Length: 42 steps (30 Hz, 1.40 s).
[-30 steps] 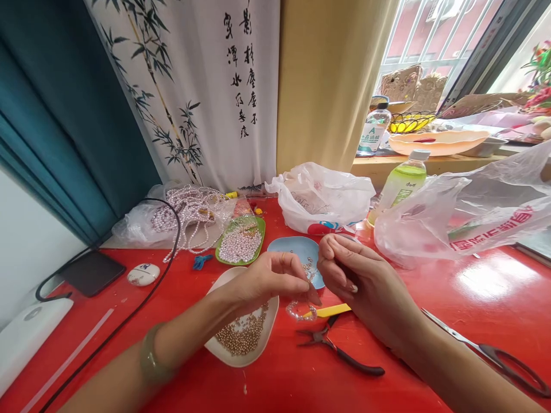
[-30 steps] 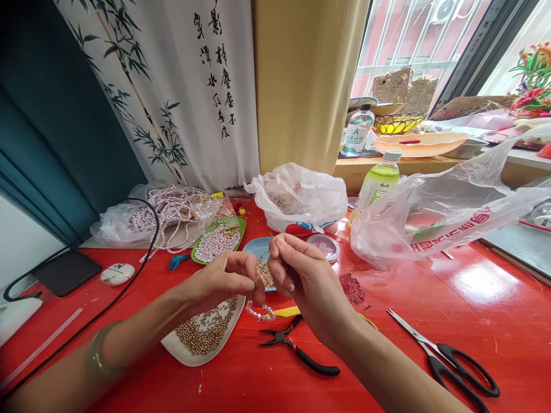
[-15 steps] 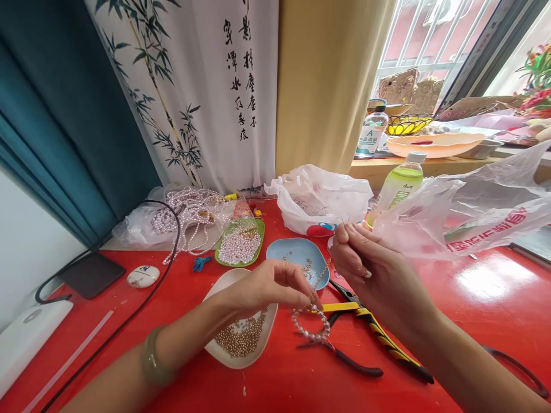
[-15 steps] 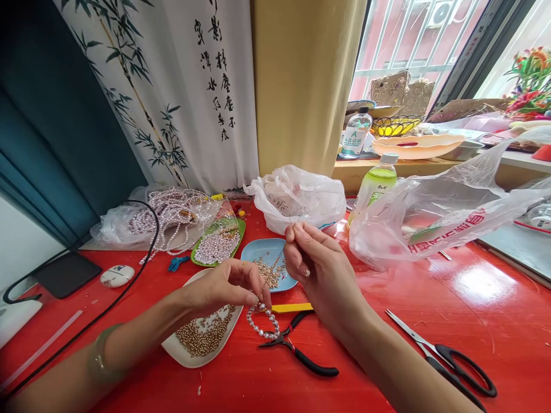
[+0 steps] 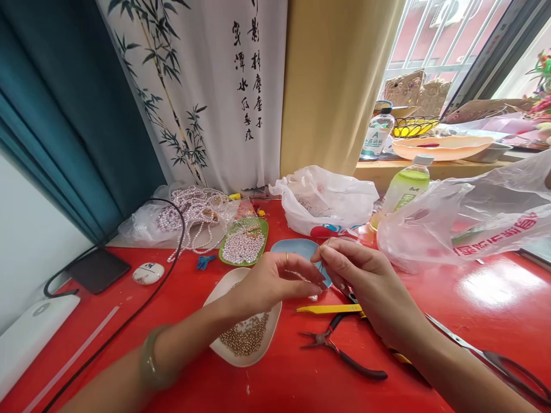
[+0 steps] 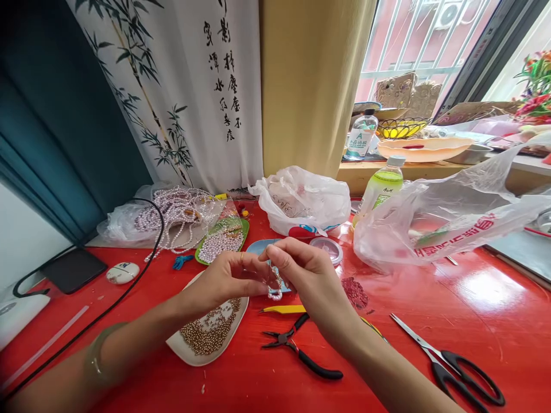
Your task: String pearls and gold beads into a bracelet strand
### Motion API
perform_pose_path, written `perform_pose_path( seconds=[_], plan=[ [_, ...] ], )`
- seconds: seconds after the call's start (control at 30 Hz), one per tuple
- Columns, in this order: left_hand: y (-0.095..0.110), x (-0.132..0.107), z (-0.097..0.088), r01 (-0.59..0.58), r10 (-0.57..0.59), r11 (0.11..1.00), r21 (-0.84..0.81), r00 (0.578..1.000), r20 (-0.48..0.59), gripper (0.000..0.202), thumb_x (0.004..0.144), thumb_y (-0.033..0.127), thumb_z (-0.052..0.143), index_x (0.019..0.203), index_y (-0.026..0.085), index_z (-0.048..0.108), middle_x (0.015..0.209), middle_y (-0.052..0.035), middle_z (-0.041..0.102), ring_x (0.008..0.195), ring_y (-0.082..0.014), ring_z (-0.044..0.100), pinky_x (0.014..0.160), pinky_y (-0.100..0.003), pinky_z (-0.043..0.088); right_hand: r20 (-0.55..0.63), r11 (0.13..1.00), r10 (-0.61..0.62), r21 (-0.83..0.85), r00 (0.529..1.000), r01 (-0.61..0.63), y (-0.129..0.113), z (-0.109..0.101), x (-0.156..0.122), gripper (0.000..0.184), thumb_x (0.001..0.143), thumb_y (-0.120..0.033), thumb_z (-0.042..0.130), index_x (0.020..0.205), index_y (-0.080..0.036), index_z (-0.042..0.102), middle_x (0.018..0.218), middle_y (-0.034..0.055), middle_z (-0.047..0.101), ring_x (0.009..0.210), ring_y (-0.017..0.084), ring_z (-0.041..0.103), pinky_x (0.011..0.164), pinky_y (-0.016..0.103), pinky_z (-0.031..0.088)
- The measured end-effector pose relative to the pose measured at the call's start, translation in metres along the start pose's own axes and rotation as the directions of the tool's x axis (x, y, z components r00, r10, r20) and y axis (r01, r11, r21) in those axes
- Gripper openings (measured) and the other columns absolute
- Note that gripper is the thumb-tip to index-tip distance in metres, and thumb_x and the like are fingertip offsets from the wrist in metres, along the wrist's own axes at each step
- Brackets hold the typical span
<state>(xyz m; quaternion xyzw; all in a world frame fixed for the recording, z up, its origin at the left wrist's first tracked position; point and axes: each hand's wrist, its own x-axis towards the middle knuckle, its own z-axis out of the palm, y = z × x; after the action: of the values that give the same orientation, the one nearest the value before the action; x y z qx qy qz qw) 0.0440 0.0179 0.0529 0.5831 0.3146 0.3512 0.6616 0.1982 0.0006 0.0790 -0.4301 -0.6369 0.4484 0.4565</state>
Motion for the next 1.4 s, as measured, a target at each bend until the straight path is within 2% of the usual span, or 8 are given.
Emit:
perform_pose_path(
  seconds=[0.2, 0.4, 0.73, 0.93, 1.03, 1.17, 1.3, 1.4],
  plan=[
    [-0.004, 0.001, -0.002, -0.021, 0.02, 1.0, -0.005, 0.999, -0.031, 0.007, 0.064, 0.02, 0.068, 0.068, 0.015, 0.067, 0.071, -0.0027, 0.067, 0.07, -0.0131, 0.06, 0.073, -0.027, 0.046, -0.05, 0.959, -0.173, -0.236, 0.984, 0.157, 0.004, 0.001, 0.0, 0.02, 0.081, -0.026, 0.045, 0.065, -0.018, 0.054, 0.056, -0.003, 0.045, 0.048, 0.008, 0.039, 0.043, 0.021, 0.032],
    [-0.005, 0.002, -0.004, -0.027, 0.028, 0.999, 0.032, 0.998, -0.047, 0.012, 0.066, 0.023, 0.065, 0.074, 0.014, 0.068, 0.072, -0.0039, 0.068, 0.074, -0.0156, 0.062, 0.075, -0.029, 0.047, 0.082, 0.818, -0.368, -0.444, 0.926, 0.364, 0.014, 0.004, 0.002, 0.012, 0.08, -0.016, 0.048, 0.075, -0.018, 0.059, 0.073, 0.0023, 0.057, 0.066, 0.012, 0.053, 0.054, 0.022, 0.041],
    [-0.004, 0.005, -0.015, -0.031, 0.073, 0.965, 0.26, 0.985, -0.155, 0.015, 0.067, 0.027, 0.063, 0.074, 0.015, 0.068, 0.074, -0.006, 0.068, 0.071, -0.0169, 0.061, 0.07, -0.029, 0.047, 0.106, 0.718, -0.41, -0.575, 0.906, 0.392, 0.015, -0.003, 0.003, 0.02, 0.083, -0.016, 0.042, 0.088, -0.02, 0.061, 0.076, 0.0047, 0.061, 0.065, 0.015, 0.055, 0.057, 0.026, 0.043],
    [0.0, 0.004, -0.012, -0.093, 0.134, 0.958, 0.273, 0.981, -0.138, 0.013, 0.072, 0.025, 0.058, 0.073, 0.014, 0.065, 0.071, -0.0039, 0.066, 0.069, -0.0142, 0.059, 0.067, -0.026, 0.046, 0.207, 0.509, -0.502, -0.714, 0.84, 0.481, 0.031, 0.001, 0.008, 0.028, 0.087, -0.017, 0.035, 0.099, -0.016, 0.061, 0.076, 0.0082, 0.057, 0.066, 0.016, 0.052, 0.055, 0.026, 0.04],
    [0.005, 0.003, -0.014, -0.133, 0.195, 0.942, 0.308, 0.964, -0.18, 0.014, 0.074, 0.025, 0.057, 0.074, 0.014, 0.064, 0.07, -0.0034, 0.064, 0.067, -0.0131, 0.058, 0.067, -0.026, 0.045, 0.28, 0.432, -0.393, -0.785, 0.876, 0.444, 0.038, -0.003, 0.013, 0.029, 0.087, -0.016, 0.034, 0.101, -0.015, 0.059, 0.074, 0.0077, 0.057, 0.062, 0.015, 0.052, 0.054, 0.026, 0.038],
    [0.01, 0.003, -0.022, -0.18, 0.259, 0.949, 0.26, 0.914, -0.313, 0.014, 0.074, 0.028, 0.057, 0.076, 0.015, 0.06, 0.067, -0.0021, 0.063, 0.066, -0.0118, 0.058, 0.068, -0.025, 0.045, 0.346, 0.408, -0.048, -0.849, 0.937, 0.335, 0.042, -0.012, 0.017, 0.025, 0.08, -0.011, 0.041, 0.097, -0.016, 0.059, 0.072, 0.007, 0.061, 0.058, 0.016, 0.053, 0.049, 0.025, 0.033],
    [0.013, 0.006, -0.031, -0.227, 0.271, 0.962, 0.154, 0.873, -0.406, 0.012, 0.073, 0.026, 0.059, 0.076, 0.015, 0.058, 0.066, -0.0004, 0.062, 0.061, -0.0096, 0.057, 0.064, -0.024, 0.046, 0.433, 0.439, 0.214, -0.843, 0.875, 0.31, 0.038, -0.011, 0.013, 0.018, 0.074, -0.007, 0.044, 0.075, -0.017, 0.06, 0.061, 0.0041, 0.061, 0.053, 0.014, 0.052, 0.047, 0.023, 0.029],
    [0.015, 0.008, -0.036, -0.216, 0.243, 0.97, 0.112, 0.865, -0.44, 0.012, 0.071, 0.025, 0.06, 0.075, 0.014, 0.057, 0.064, -0.0001, 0.062, 0.055, -0.008, 0.054, 0.058, -0.022, 0.045, 0.498, 0.507, 0.249, -0.798, 0.831, 0.326, 0.036, -0.007, 0.011, 0.017, 0.074, -0.01, 0.048, 0.065, -0.017, 0.06, 0.059, 0.003, 0.061, 0.053, 0.013, 0.051, 0.048, 0.023, 0.03]
  ],
)
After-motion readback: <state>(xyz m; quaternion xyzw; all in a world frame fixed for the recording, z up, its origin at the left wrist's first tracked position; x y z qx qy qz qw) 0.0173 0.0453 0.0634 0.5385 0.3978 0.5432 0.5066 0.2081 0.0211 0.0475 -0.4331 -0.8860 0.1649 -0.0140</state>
